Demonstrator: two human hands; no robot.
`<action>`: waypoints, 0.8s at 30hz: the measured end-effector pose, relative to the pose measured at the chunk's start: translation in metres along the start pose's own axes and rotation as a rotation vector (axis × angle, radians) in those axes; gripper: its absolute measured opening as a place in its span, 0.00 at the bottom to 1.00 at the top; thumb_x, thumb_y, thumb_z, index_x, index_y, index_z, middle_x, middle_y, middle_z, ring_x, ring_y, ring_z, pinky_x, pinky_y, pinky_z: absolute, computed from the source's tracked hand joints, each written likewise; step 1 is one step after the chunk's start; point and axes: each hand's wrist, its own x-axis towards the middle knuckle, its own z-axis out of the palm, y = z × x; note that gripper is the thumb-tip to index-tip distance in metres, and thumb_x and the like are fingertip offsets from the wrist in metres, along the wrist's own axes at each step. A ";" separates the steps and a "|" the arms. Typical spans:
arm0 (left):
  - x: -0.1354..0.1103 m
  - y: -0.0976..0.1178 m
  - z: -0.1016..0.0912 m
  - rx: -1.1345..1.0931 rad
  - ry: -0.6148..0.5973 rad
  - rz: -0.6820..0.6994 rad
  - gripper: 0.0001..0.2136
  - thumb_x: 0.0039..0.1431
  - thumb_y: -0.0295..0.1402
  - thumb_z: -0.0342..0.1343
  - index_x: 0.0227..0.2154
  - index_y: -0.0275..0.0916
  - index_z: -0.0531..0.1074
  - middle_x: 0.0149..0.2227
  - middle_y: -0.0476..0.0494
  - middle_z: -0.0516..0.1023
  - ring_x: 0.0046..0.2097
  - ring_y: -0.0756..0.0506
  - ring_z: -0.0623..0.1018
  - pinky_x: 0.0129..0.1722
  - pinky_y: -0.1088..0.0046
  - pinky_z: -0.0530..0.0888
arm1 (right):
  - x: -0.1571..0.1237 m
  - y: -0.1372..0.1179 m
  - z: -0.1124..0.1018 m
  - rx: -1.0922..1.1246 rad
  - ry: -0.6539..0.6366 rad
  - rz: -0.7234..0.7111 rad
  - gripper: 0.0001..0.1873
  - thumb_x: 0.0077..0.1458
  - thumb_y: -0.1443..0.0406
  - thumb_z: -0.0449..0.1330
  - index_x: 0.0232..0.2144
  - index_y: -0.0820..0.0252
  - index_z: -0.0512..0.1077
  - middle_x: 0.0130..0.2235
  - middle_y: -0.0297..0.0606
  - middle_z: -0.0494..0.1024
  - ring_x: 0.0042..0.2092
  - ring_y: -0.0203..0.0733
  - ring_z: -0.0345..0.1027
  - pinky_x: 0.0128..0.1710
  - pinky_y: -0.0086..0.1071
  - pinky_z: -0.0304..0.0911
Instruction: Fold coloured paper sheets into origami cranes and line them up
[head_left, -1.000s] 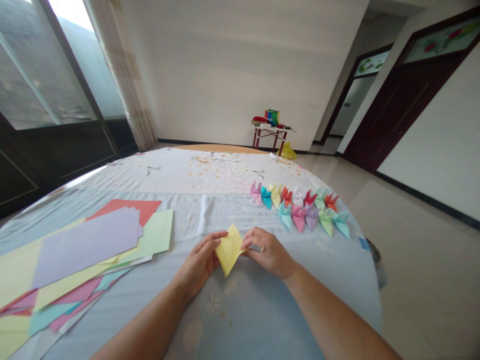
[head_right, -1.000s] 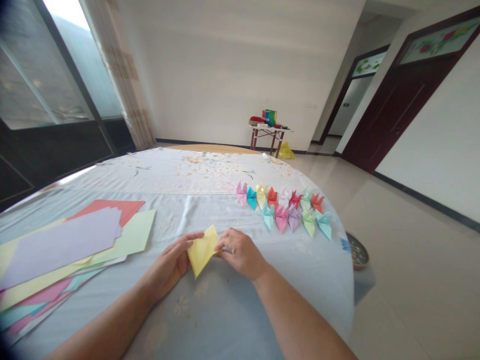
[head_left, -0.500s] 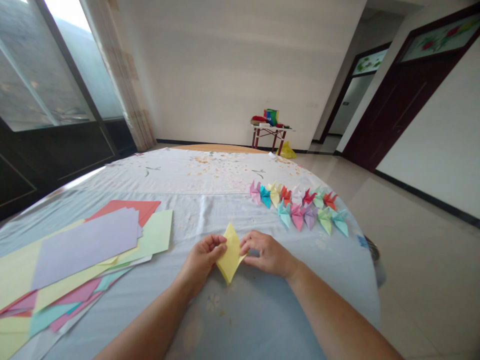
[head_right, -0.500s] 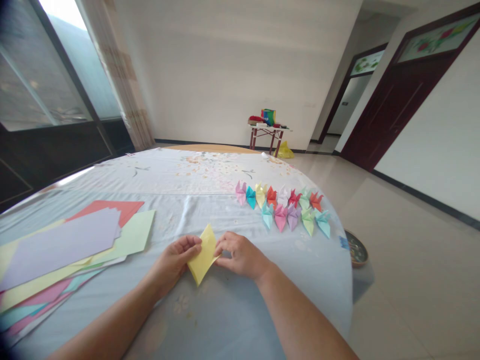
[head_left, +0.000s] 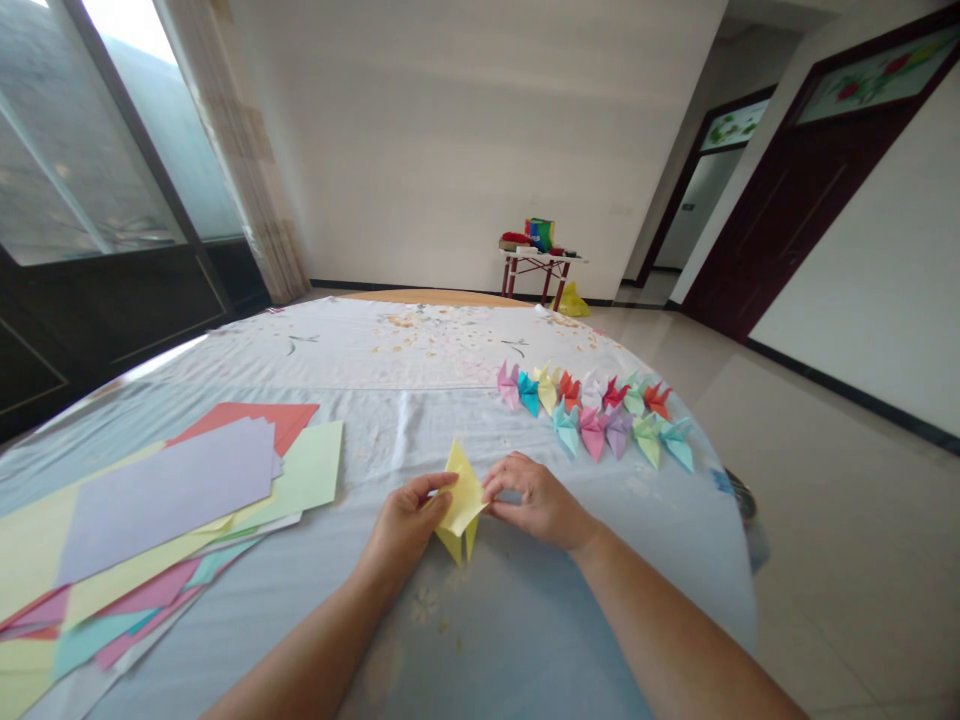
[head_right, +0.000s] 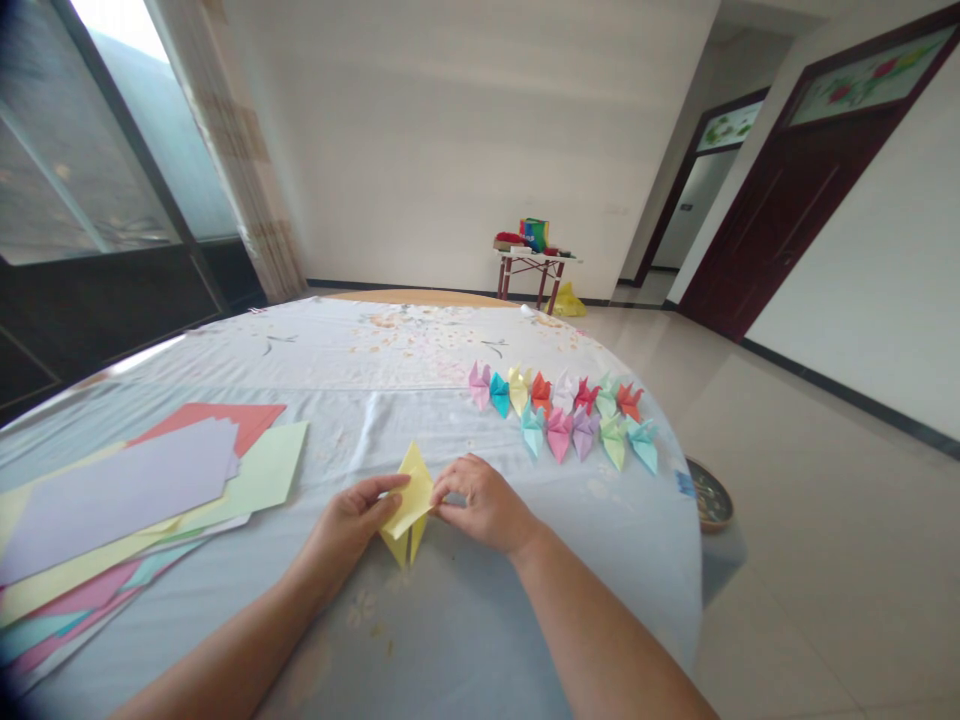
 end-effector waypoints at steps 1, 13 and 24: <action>0.000 0.000 0.000 0.017 0.000 0.011 0.18 0.40 0.35 0.61 0.36 0.33 0.73 0.28 0.44 0.79 0.27 0.47 0.75 0.29 0.74 0.68 | 0.000 0.001 0.001 0.032 0.014 0.028 0.02 0.48 0.66 0.61 0.27 0.58 0.72 0.34 0.36 0.74 0.38 0.37 0.67 0.43 0.33 0.58; -0.015 0.019 0.006 0.028 -0.169 0.088 0.20 0.47 0.42 0.57 0.41 0.35 0.73 0.35 0.41 0.79 0.33 0.44 0.76 0.31 0.74 0.70 | 0.001 -0.003 0.011 0.162 0.183 0.375 0.12 0.53 0.59 0.54 0.28 0.62 0.70 0.27 0.35 0.74 0.31 0.35 0.67 0.34 0.28 0.61; -0.010 0.004 0.010 0.096 -0.104 0.162 0.19 0.42 0.38 0.61 0.39 0.34 0.72 0.29 0.45 0.78 0.29 0.46 0.76 0.27 0.75 0.70 | 0.002 -0.010 0.013 -0.077 0.321 0.250 0.09 0.54 0.61 0.53 0.27 0.60 0.68 0.27 0.35 0.72 0.31 0.35 0.65 0.33 0.27 0.59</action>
